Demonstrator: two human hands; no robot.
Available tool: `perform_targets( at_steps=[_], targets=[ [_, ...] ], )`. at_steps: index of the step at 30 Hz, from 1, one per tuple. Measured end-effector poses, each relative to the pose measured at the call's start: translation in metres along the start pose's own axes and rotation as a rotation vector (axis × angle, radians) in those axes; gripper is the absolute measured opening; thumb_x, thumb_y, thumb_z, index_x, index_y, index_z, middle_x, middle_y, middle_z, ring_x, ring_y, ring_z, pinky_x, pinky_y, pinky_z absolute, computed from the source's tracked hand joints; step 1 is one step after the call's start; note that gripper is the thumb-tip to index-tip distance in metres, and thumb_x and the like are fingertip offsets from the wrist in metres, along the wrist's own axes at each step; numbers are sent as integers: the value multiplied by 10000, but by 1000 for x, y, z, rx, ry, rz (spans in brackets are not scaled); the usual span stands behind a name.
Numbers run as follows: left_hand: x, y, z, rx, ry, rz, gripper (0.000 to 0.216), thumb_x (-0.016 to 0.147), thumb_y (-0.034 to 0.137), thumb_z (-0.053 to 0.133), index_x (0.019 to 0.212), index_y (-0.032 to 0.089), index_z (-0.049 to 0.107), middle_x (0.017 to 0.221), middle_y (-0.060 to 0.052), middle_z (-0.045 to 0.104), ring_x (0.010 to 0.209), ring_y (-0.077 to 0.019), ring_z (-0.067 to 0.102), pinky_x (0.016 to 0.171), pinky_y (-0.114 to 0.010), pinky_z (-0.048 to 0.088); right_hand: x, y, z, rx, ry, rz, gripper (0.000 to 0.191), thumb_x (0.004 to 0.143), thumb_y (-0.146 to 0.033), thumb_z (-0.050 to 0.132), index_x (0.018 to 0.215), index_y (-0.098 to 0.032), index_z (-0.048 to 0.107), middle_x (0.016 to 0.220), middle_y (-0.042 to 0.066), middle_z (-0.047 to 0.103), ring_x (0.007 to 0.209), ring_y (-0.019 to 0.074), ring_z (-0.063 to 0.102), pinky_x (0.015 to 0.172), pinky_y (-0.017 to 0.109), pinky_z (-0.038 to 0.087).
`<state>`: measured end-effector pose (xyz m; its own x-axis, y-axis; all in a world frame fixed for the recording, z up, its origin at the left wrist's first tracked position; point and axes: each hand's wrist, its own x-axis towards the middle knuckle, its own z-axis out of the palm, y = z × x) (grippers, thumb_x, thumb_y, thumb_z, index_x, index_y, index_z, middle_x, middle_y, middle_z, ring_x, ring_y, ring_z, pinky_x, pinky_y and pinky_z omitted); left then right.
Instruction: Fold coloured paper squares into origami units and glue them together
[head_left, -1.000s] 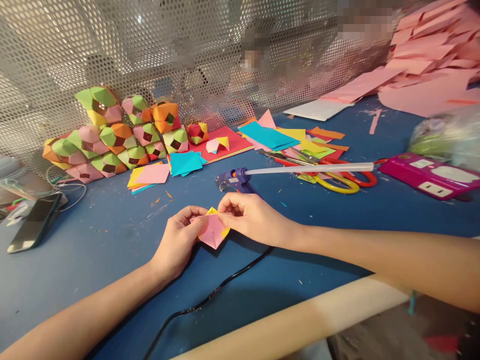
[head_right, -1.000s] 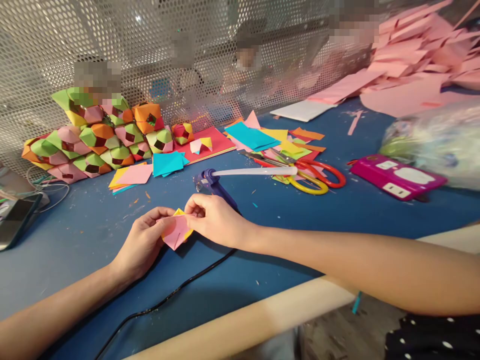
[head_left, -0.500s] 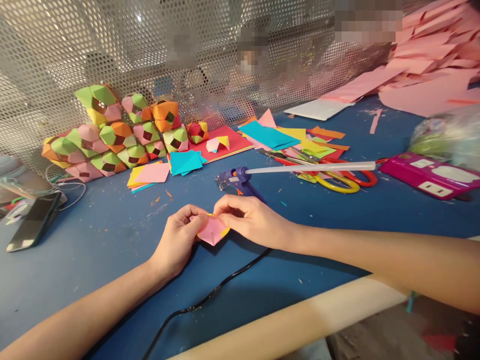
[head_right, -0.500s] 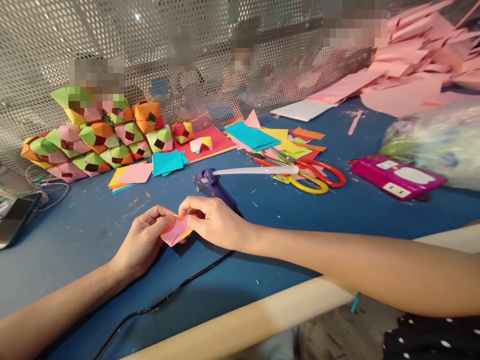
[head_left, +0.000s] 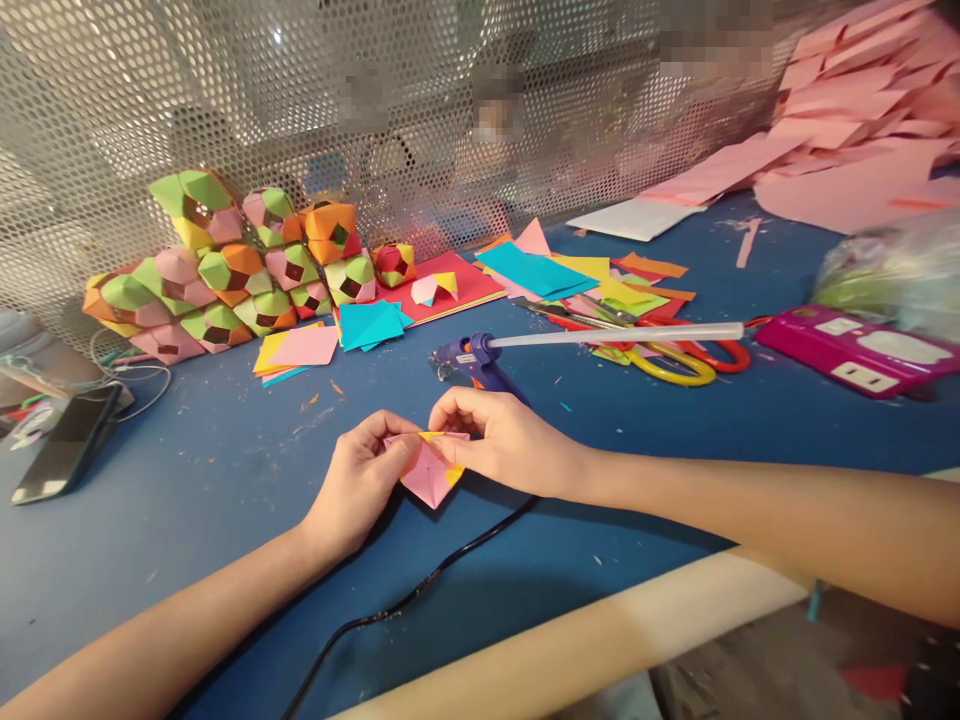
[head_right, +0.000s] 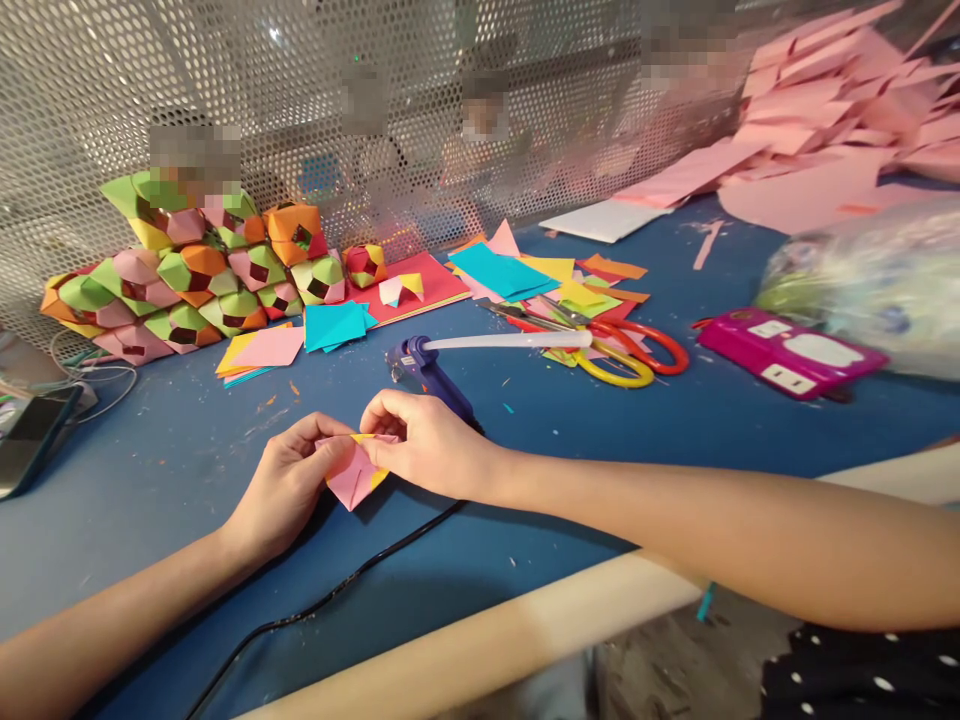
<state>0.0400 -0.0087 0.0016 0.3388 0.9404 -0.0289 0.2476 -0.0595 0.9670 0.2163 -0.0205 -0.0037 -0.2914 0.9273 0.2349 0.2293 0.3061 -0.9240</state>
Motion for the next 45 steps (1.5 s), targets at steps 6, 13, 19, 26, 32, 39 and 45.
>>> perform_targets(
  at_steps=[6, 13, 19, 26, 32, 39, 45],
  targets=[
    [0, 2, 0, -16, -41, -6, 111, 765, 265, 587, 792, 162, 619, 697, 5, 597, 626, -114, 515, 591, -212, 397, -1, 0, 1, -50, 33, -12, 28, 753, -163, 552, 742, -166, 527, 678, -21, 536, 620, 92, 487, 565, 220, 423],
    [-2, 6, 1, 78, -28, 32, 210, 741, 369, 659, 781, 163, 645, 737, -19, 627, 651, -125, 516, 590, -214, 395, -3, -2, 0, -116, 59, -93, 42, 766, -139, 532, 770, -179, 521, 741, -17, 566, 687, 100, 522, 637, 230, 442],
    [-2, 1, -4, 149, 1, 100, 204, 804, 370, 599, 784, 168, 622, 720, -6, 591, 648, -110, 485, 590, -207, 384, 0, -8, -11, 143, -99, 12, 107, 814, -236, 533, 887, -160, 550, 841, 20, 604, 781, 117, 583, 718, 258, 492],
    [-6, 3, 2, 243, -49, 153, 121, 790, 294, 593, 769, 177, 614, 712, 3, 615, 646, -116, 523, 587, -207, 399, -6, -4, -3, -152, 15, -170, 40, 798, -147, 516, 807, -186, 520, 758, -3, 577, 688, 107, 543, 646, 243, 478],
    [-10, 1, 2, 361, -134, 259, 51, 750, 140, 550, 738, 181, 577, 727, 8, 617, 644, -112, 532, 598, -210, 411, -15, 4, -2, -558, -36, -708, 163, 887, -110, 382, 813, -180, 510, 770, 63, 579, 736, 154, 515, 658, 297, 465],
    [-13, 1, 1, 294, -100, 304, 80, 781, 163, 572, 704, 176, 555, 700, 1, 605, 637, -110, 535, 592, -211, 421, -14, -1, -3, -435, 12, -629, 104, 896, -139, 420, 839, -184, 495, 776, 40, 578, 718, 130, 537, 657, 263, 470],
    [-9, 2, -1, 228, -86, 312, 133, 815, 230, 588, 699, 169, 572, 720, -8, 621, 654, -110, 559, 613, -214, 447, -13, -2, -3, -336, 38, -494, 68, 847, -152, 512, 909, -180, 510, 827, 27, 583, 748, 122, 558, 692, 252, 473]
  ],
)
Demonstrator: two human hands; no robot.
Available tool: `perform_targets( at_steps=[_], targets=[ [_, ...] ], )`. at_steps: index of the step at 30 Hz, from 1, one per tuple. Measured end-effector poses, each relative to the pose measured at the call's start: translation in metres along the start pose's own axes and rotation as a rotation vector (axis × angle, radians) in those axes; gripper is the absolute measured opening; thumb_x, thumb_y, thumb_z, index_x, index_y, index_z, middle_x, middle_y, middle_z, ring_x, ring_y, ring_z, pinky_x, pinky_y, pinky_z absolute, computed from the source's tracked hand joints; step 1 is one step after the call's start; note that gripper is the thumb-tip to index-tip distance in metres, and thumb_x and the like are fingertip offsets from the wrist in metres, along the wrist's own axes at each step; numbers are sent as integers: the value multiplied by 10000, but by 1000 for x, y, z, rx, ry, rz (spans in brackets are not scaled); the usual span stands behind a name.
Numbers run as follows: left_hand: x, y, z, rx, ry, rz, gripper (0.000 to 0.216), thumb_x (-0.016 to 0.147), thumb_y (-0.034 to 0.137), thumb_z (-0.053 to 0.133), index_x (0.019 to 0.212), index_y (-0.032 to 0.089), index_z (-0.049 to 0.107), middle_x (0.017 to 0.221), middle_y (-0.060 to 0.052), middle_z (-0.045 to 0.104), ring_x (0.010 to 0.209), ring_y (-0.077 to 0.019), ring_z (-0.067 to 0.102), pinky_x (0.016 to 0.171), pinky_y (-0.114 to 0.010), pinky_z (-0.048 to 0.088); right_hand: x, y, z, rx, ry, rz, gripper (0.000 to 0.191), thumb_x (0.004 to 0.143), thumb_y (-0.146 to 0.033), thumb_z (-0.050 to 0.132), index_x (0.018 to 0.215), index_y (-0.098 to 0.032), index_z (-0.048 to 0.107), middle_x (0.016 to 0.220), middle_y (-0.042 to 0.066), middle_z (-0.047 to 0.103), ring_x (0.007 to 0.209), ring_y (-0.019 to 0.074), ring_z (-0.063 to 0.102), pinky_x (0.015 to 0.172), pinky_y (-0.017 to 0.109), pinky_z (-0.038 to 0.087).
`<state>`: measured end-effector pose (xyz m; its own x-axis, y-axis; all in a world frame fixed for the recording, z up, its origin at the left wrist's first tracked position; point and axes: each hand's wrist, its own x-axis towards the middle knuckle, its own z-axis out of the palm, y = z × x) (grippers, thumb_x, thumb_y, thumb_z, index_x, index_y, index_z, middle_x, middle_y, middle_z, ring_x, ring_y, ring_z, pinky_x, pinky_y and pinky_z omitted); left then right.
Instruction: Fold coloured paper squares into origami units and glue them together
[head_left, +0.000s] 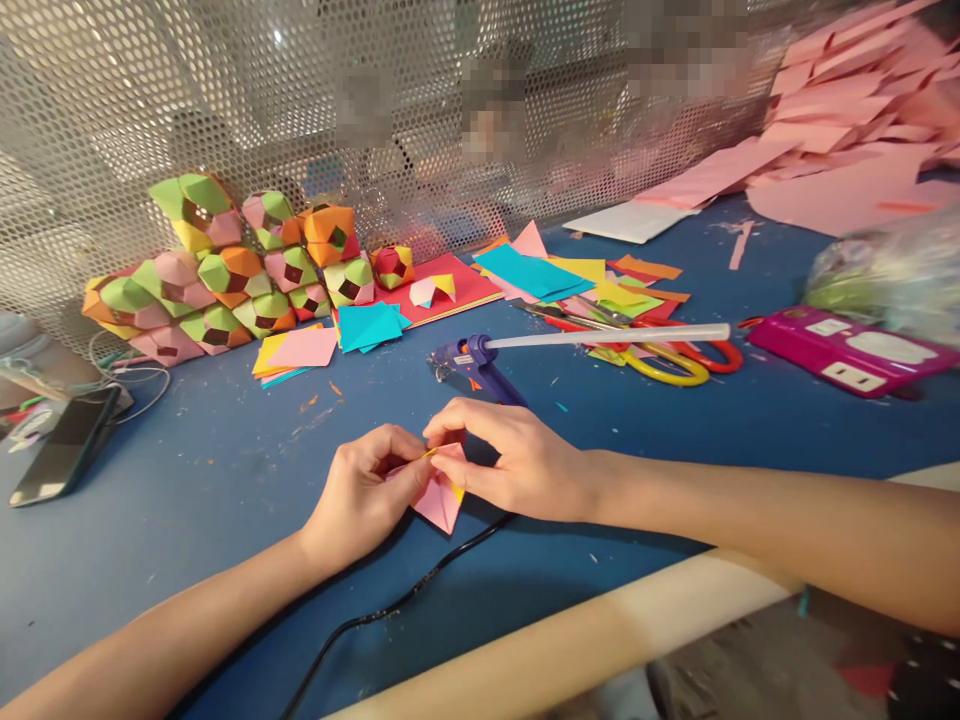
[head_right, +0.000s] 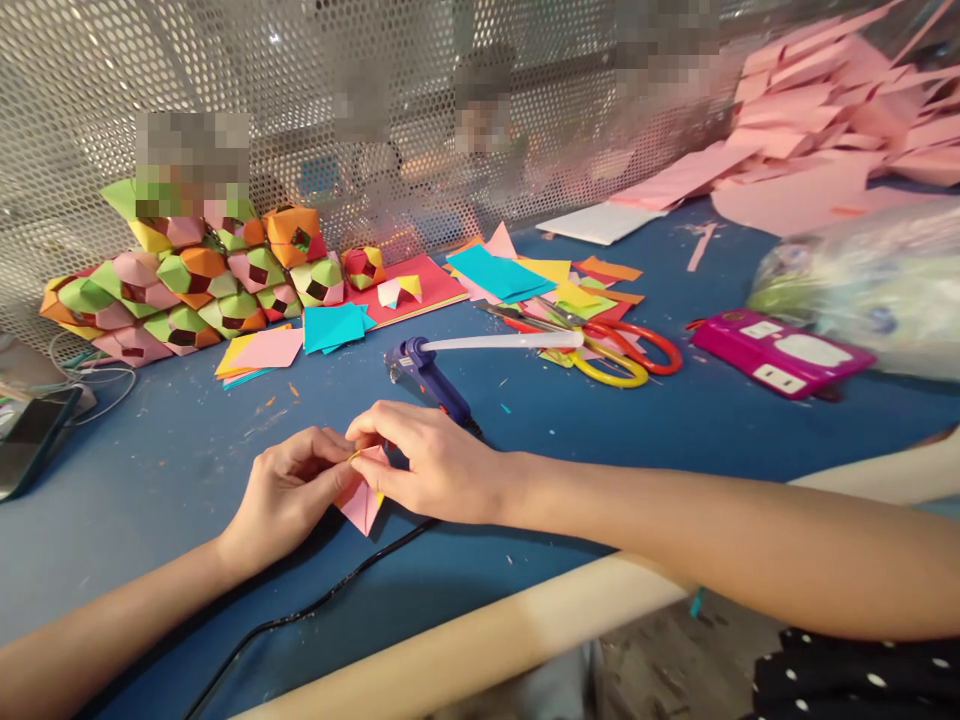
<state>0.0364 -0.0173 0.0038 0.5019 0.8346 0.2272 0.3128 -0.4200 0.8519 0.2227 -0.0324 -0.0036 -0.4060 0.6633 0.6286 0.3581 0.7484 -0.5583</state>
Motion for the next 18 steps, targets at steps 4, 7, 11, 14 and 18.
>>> perform_targets(
  at_steps=[4, 7, 11, 14, 18],
  targets=[
    [0, -3, -1, 30, -19, 39, 124, 827, 225, 581, 717, 168, 590, 729, -5, 632, 660, -109, 577, 625, -216, 454, -1, 7, 4, -53, 29, -98, 91, 847, -89, 484, 875, -170, 515, 801, 34, 583, 739, 124, 550, 684, 253, 463],
    [-1, -4, 1, 100, -47, 97, 95, 834, 196, 561, 745, 172, 583, 738, 4, 626, 672, -105, 574, 640, -219, 447, -2, 10, 6, -66, 38, -176, 107, 839, -62, 474, 854, -161, 510, 770, 36, 574, 720, 125, 532, 655, 250, 454],
    [0, -4, 3, 188, -88, 139, 89, 815, 127, 530, 740, 174, 544, 735, 17, 591, 680, -96, 543, 654, -216, 432, -4, 9, 8, -76, 11, -186, 122, 832, -48, 460, 817, -162, 500, 740, 29, 556, 698, 122, 510, 639, 248, 446],
    [2, -4, 4, 158, -73, 120, 116, 776, 86, 534, 709, 178, 511, 745, 21, 578, 701, -95, 535, 678, -217, 430, -2, 6, 6, -47, -16, -137, 96, 850, -86, 461, 846, -163, 517, 771, 32, 583, 717, 122, 535, 664, 250, 459],
    [7, -8, 3, -44, 75, -9, 170, 795, 201, 577, 686, 183, 448, 817, 4, 598, 705, -99, 530, 631, -216, 426, 4, 3, -1, 109, 7, 157, 111, 875, -205, 494, 971, -163, 532, 914, 45, 633, 816, 120, 592, 731, 244, 481]
  ],
)
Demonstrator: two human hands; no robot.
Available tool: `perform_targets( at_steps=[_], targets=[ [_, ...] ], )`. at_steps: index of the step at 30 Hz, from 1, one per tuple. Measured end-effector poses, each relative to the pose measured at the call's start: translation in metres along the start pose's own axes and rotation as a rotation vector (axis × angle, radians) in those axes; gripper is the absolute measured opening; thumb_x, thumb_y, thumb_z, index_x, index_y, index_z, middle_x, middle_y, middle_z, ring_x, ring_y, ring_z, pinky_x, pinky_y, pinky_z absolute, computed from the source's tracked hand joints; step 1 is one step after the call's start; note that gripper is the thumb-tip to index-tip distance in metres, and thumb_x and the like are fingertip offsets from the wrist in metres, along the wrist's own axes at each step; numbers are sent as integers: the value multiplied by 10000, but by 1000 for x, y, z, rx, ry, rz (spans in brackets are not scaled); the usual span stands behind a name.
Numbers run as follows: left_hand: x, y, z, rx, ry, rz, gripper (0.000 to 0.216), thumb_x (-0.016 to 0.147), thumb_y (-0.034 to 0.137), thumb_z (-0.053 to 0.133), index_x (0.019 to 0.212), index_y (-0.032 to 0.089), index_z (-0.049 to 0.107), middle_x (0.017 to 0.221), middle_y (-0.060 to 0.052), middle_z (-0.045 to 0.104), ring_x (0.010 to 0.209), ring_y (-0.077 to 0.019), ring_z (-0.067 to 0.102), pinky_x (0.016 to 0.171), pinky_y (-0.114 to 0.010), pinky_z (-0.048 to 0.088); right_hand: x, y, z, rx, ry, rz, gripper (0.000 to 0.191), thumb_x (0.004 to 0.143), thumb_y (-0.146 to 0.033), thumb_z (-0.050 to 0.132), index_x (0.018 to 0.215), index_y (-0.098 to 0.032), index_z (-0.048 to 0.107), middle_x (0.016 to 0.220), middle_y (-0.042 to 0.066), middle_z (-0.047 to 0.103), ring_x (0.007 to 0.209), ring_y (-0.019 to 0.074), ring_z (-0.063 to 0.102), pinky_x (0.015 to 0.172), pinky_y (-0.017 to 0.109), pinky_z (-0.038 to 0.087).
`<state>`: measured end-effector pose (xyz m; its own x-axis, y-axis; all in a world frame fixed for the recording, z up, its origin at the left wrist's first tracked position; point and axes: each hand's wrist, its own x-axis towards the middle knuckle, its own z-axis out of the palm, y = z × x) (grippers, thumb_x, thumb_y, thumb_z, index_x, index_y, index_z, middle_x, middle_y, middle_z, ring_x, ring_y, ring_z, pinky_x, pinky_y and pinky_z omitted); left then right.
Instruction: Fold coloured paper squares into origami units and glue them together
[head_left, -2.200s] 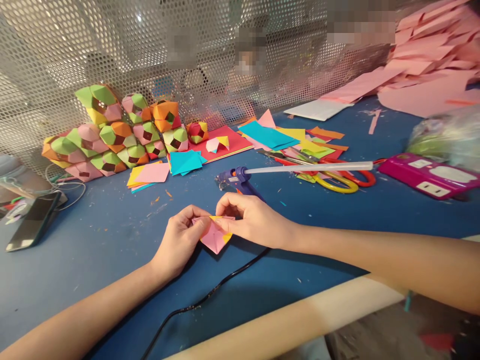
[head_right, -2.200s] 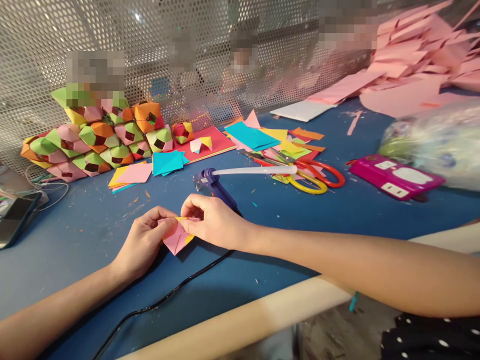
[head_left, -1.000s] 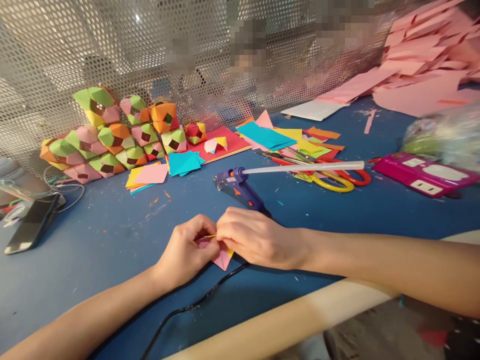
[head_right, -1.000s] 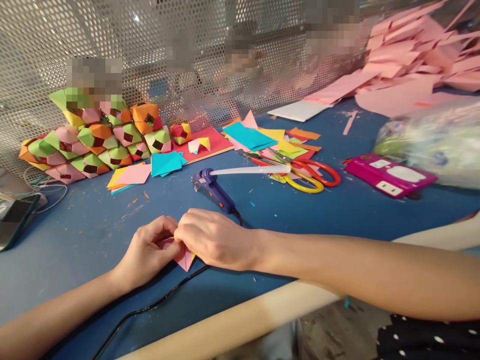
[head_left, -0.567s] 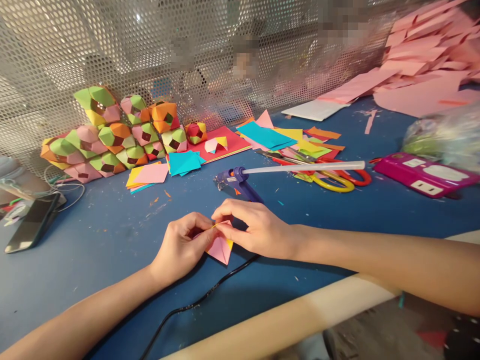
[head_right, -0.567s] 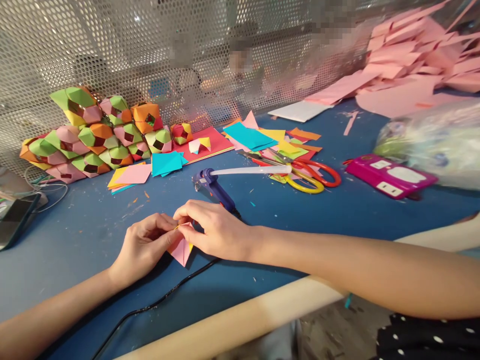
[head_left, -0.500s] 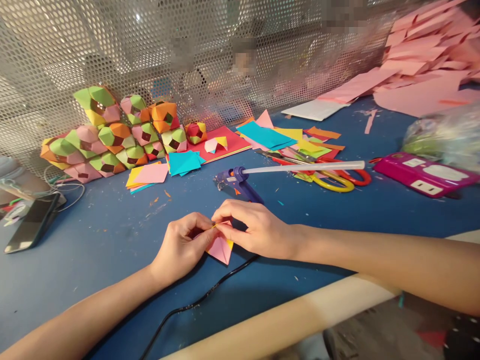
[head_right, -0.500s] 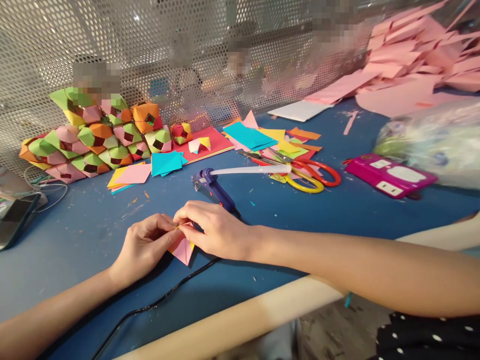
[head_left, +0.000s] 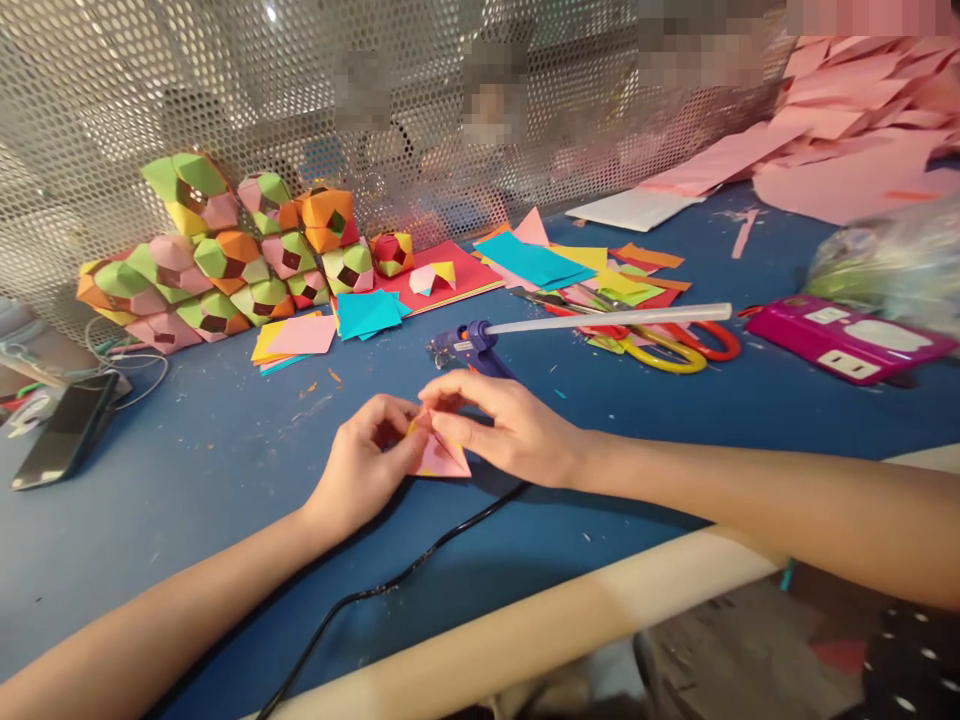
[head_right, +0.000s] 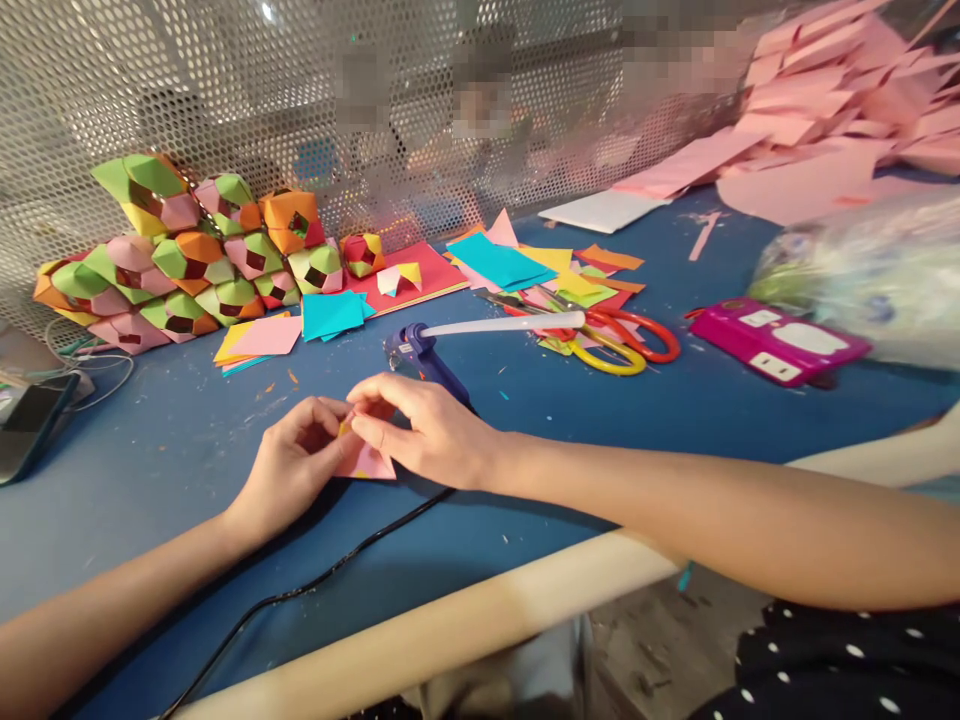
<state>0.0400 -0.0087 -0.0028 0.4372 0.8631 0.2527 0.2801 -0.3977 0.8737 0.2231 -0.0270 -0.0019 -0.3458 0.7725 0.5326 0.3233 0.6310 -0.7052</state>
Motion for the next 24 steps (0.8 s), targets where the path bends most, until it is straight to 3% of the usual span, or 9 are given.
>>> perform_targets(
  at_steps=[2, 5, 13, 19, 24],
  targets=[
    [3, -3, -1, -65, 80, -55, 216, 795, 250, 592, 675, 183, 425, 792, 8, 594, 660, -90, 507, 586, -209, 404, 3, 0, -2, 34, 2, 129, 152, 866, -261, 520, 976, -157, 538, 907, 42, 636, 800, 121, 595, 704, 239, 482],
    [5, -6, -3, -85, 141, -99, 232, 776, 247, 607, 667, 183, 412, 731, 26, 573, 611, -78, 476, 562, -206, 380, 3, 2, 0, -21, -31, 205, 125, 848, -277, 541, 824, -156, 560, 747, 5, 606, 659, 102, 547, 606, 221, 443],
    [5, -6, -1, -105, 66, -165, 147, 721, 145, 589, 714, 187, 449, 677, 54, 509, 589, -73, 461, 550, -194, 374, 1, 12, 7, -167, 54, 94, 154, 779, -126, 535, 630, -160, 522, 587, -31, 559, 541, 71, 485, 559, 204, 384],
    [6, -6, -2, -59, 13, -191, 100, 794, 260, 564, 816, 181, 507, 787, 8, 577, 687, -105, 517, 622, -226, 407, 0, 12, 8, -184, 40, 52, 152, 790, -151, 559, 640, -163, 535, 604, -23, 579, 555, 77, 500, 558, 201, 390],
    [5, -5, -3, 45, -5, -160, 78, 787, 232, 569, 784, 185, 507, 724, 28, 549, 645, -99, 473, 589, -220, 375, -2, 13, 10, -217, 40, -15, 147, 790, -131, 561, 646, -158, 542, 609, -15, 590, 560, 82, 516, 559, 206, 391]
  ],
)
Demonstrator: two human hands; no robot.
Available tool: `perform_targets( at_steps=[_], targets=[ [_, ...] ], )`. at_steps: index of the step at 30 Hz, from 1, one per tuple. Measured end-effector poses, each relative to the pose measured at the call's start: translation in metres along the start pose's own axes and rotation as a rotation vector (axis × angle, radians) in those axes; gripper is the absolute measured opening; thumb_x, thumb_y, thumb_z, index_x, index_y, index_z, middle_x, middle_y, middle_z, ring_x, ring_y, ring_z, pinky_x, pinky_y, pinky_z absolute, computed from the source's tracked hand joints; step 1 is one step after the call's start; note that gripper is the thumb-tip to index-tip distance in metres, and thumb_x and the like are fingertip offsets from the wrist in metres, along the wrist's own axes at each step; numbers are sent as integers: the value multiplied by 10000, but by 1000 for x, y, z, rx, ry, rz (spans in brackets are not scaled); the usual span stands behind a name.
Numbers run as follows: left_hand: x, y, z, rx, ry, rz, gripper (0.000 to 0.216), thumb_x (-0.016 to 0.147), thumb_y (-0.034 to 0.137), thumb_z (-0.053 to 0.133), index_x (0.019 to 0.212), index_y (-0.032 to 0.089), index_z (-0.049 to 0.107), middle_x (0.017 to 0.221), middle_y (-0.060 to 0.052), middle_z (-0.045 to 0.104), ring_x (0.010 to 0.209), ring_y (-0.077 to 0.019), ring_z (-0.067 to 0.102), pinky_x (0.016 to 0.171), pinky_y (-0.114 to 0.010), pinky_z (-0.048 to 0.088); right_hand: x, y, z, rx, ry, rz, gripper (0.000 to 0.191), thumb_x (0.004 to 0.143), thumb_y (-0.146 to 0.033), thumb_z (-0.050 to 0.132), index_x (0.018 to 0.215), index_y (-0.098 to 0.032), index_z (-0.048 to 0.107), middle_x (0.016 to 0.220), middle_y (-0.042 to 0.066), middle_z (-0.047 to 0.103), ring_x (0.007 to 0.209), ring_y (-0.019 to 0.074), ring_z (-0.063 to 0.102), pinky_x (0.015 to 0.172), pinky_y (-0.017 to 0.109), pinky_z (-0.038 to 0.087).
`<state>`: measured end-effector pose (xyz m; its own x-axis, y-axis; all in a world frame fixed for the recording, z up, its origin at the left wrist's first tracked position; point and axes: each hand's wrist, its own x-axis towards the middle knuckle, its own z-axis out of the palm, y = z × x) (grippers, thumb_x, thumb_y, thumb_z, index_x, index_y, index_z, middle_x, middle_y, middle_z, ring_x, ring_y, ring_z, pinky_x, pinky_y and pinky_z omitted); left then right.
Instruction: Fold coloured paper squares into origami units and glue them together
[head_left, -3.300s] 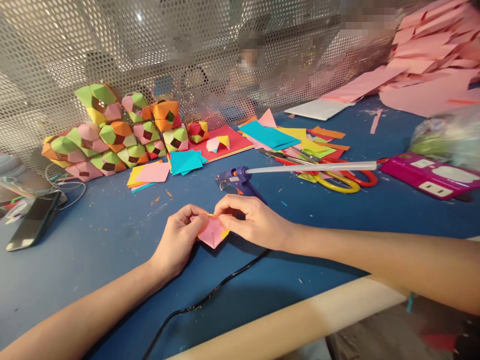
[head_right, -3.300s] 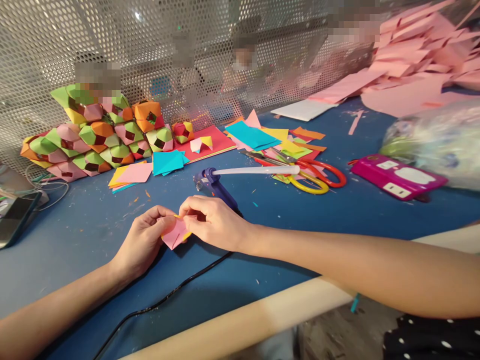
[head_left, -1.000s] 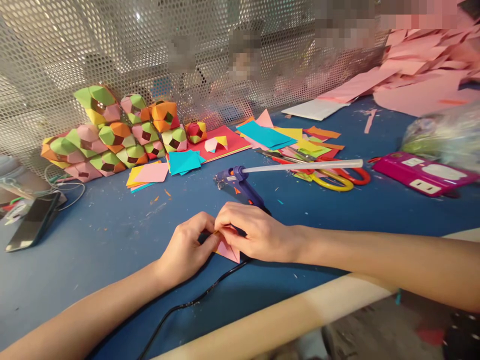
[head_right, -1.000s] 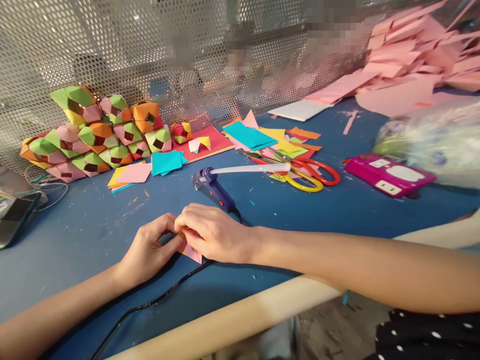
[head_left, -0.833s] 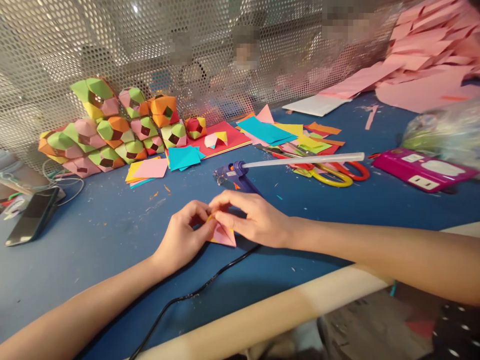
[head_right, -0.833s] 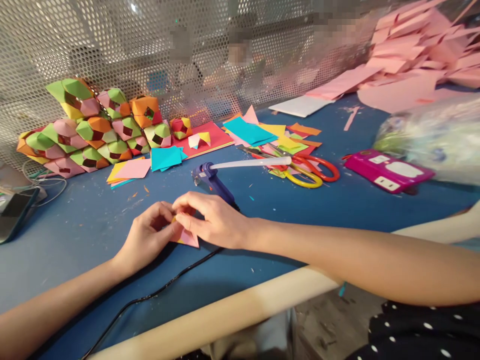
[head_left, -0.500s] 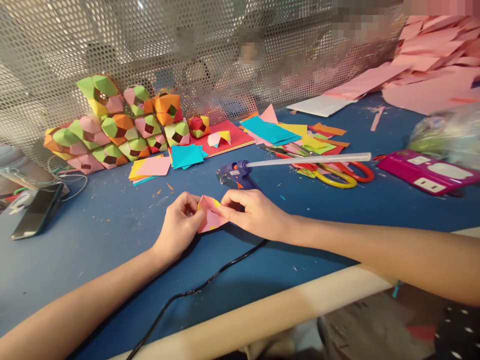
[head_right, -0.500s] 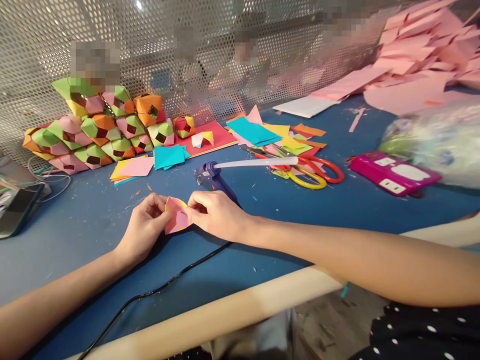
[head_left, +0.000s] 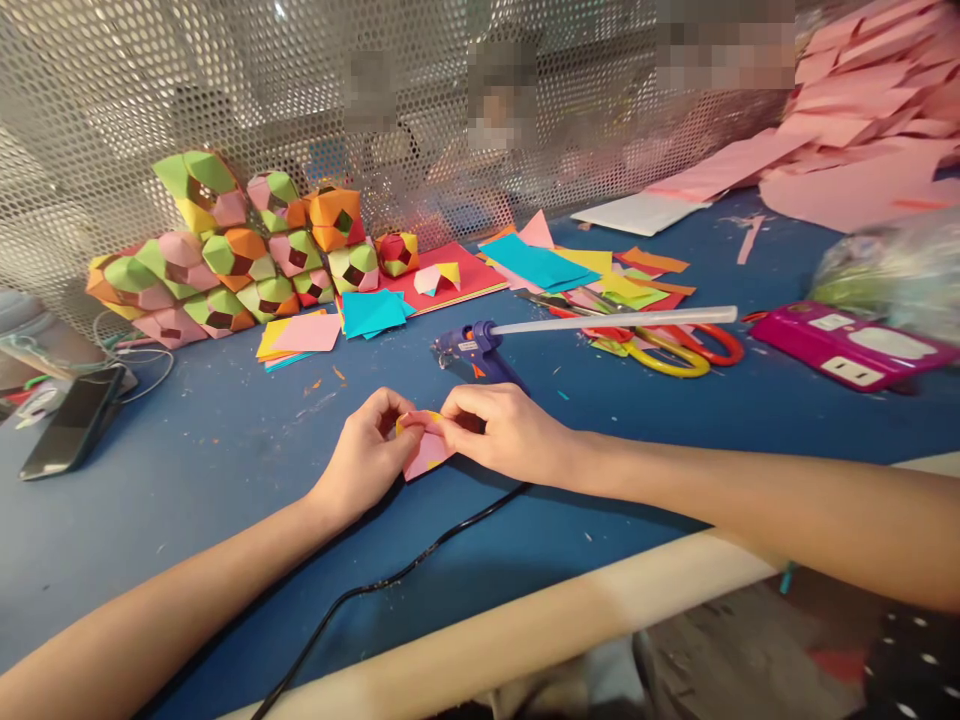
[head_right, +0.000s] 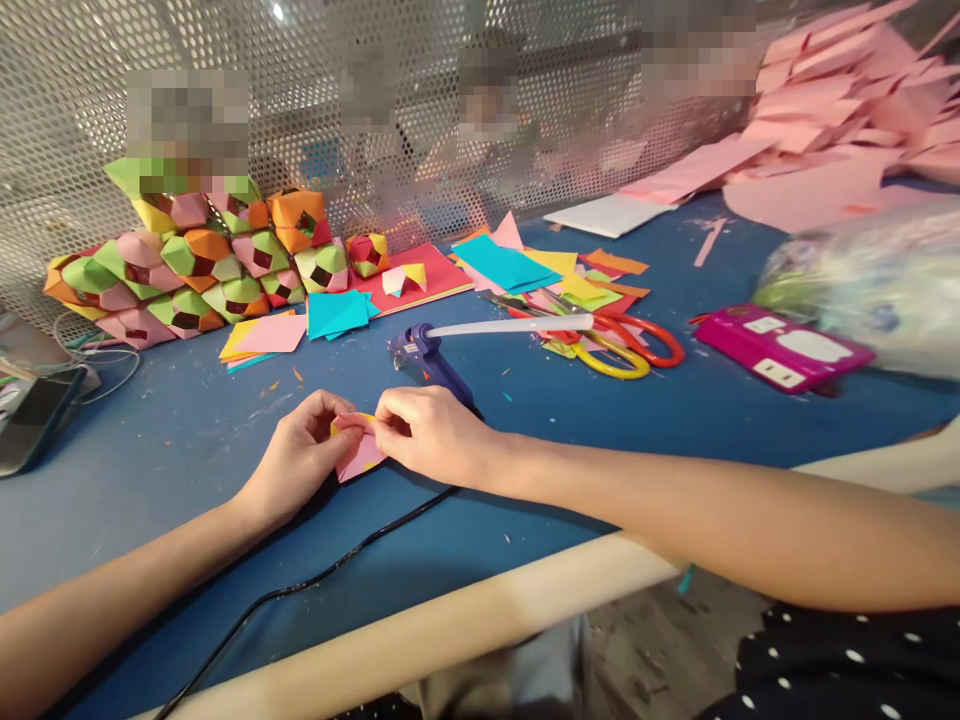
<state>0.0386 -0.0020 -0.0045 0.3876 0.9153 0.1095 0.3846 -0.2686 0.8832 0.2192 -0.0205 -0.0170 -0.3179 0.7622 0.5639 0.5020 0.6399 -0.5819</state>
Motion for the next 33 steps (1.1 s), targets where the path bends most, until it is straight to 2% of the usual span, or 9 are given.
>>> perform_targets(
  at_steps=[3, 7, 11, 15, 19, 22, 25, 28, 33],
  targets=[
    [-1, 0, 1, -20, -20, -19, 125, 772, 256, 606, 822, 194, 510, 727, 32, 559, 640, -101, 482, 588, -223, 378, 0, 1, 0, -25, 50, -33, 158, 768, -112, 559, 624, -162, 517, 584, -22, 581, 533, 76, 507, 542, 201, 390],
    [-5, 4, 3, -165, -90, -8, 300, 723, 299, 685, 944, 206, 505, 911, -6, 622, 780, -136, 556, 683, -249, 427, 2, 0, -4, -50, 131, -33, 167, 765, -110, 546, 619, -170, 494, 554, -32, 566, 499, 70, 494, 523, 195, 391],
    [-9, 13, 1, -164, -80, -7, 288, 783, 339, 616, 1038, 219, 561, 950, -11, 627, 818, -146, 563, 713, -246, 430, 2, -1, -8, -68, 145, -37, 162, 779, -125, 548, 633, -171, 494, 577, -21, 576, 515, 76, 506, 544, 203, 403],
    [-10, 17, -2, 46, 11, 15, 254, 850, 370, 504, 712, 183, 606, 616, 34, 490, 582, -104, 417, 539, -222, 315, 1, -4, -11, -51, 109, -52, 180, 813, -185, 547, 641, -178, 496, 588, -20, 569, 524, 81, 489, 536, 211, 388],
    [-6, 13, -4, 70, 64, 2, 344, 849, 373, 500, 574, 170, 540, 535, 41, 413, 536, -99, 368, 503, -229, 276, 0, -6, -11, -54, 8, -62, 214, 858, -260, 509, 665, -169, 502, 608, -7, 553, 534, 85, 471, 522, 216, 358],
    [-5, 11, -3, -36, 57, -27, 210, 829, 353, 541, 815, 180, 660, 738, 15, 616, 678, -128, 527, 615, -218, 398, 0, -4, -10, -75, 6, -49, 219, 859, -227, 490, 649, -166, 494, 600, -6, 536, 532, 83, 456, 529, 216, 345],
    [-5, 11, -2, -148, 4, -54, 399, 806, 350, 583, 1182, 218, 580, 1055, -23, 659, 924, -184, 594, 815, -271, 453, 0, -2, -8, -88, 4, -12, 248, 857, -235, 492, 618, -169, 478, 582, -11, 515, 521, 82, 438, 530, 219, 335],
    [-6, 10, -2, -132, -25, -45, 353, 836, 370, 545, 1148, 221, 618, 1107, -25, 659, 1037, -205, 576, 919, -293, 423, 0, -1, -8, -93, -37, 9, 280, 870, -271, 488, 609, -170, 477, 580, -10, 516, 527, 84, 434, 536, 222, 334],
    [3, 4, -7, -193, 93, -89, 277, 832, 385, 544, 990, 199, 674, 1066, -33, 668, 1038, -209, 572, 942, -304, 402, 1, -4, -11, -105, -77, -47, 284, 903, -274, 452, 642, -169, 488, 592, -12, 516, 531, 85, 429, 547, 227, 343]
  ],
)
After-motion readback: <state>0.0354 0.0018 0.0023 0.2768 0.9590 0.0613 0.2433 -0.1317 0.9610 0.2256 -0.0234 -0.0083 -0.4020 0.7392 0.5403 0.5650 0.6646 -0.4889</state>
